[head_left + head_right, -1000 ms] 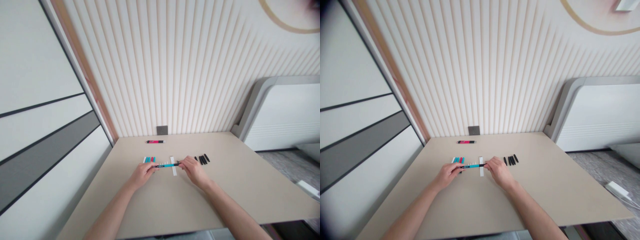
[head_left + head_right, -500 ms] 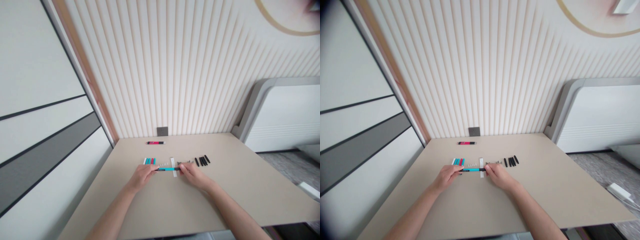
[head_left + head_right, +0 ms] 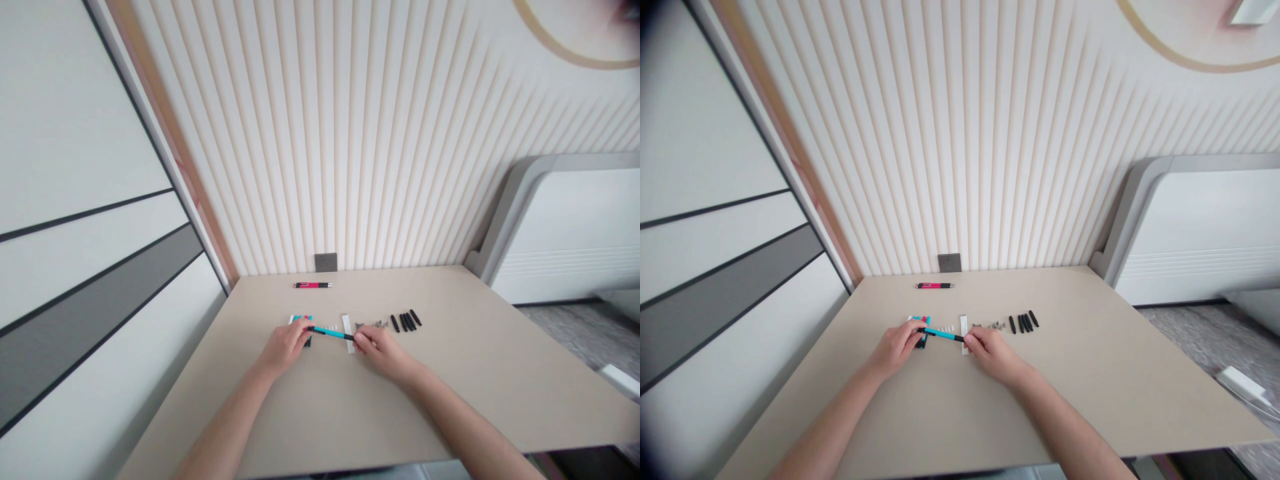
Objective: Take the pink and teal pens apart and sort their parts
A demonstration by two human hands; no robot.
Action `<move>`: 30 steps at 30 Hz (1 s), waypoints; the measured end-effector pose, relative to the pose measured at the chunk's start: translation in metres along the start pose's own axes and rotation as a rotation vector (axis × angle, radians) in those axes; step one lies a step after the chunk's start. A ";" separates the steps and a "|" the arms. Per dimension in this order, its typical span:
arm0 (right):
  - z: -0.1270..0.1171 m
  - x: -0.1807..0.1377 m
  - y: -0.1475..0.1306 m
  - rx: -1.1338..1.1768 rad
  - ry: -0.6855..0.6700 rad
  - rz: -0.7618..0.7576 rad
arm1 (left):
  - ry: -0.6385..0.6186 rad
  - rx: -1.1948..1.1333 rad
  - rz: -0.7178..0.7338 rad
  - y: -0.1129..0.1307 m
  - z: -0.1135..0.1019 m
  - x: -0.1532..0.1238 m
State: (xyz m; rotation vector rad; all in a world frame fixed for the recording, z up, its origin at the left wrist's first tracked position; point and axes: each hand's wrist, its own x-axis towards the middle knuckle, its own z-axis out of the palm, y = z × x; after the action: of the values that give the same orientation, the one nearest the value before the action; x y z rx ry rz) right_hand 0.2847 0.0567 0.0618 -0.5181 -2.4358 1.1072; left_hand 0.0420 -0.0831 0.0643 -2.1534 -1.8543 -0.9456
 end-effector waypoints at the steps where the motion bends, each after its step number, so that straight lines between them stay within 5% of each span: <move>1: 0.000 0.000 0.000 -0.016 0.016 -0.001 | -0.021 0.024 -0.010 0.000 0.000 0.000; 6: -0.001 0.000 -0.001 -0.043 0.071 0.003 | -0.118 0.060 0.043 0.000 -0.001 0.000; 14: 0.000 -0.001 0.003 0.048 -0.089 0.071 | -0.081 0.123 0.143 -0.006 0.000 -0.003; 20: -0.004 0.002 0.005 -0.121 0.055 -0.031 | -0.131 0.149 0.155 -0.003 0.000 -0.004; 30: -0.006 0.001 0.003 -0.353 0.091 -0.166 | -0.216 0.121 0.081 0.003 0.000 -0.005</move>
State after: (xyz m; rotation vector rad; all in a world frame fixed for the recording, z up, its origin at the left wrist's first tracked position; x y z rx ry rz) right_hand 0.2869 0.0626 0.0633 -0.4496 -2.5499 0.5767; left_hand 0.0443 -0.0880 0.0628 -2.3137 -1.8453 -0.5880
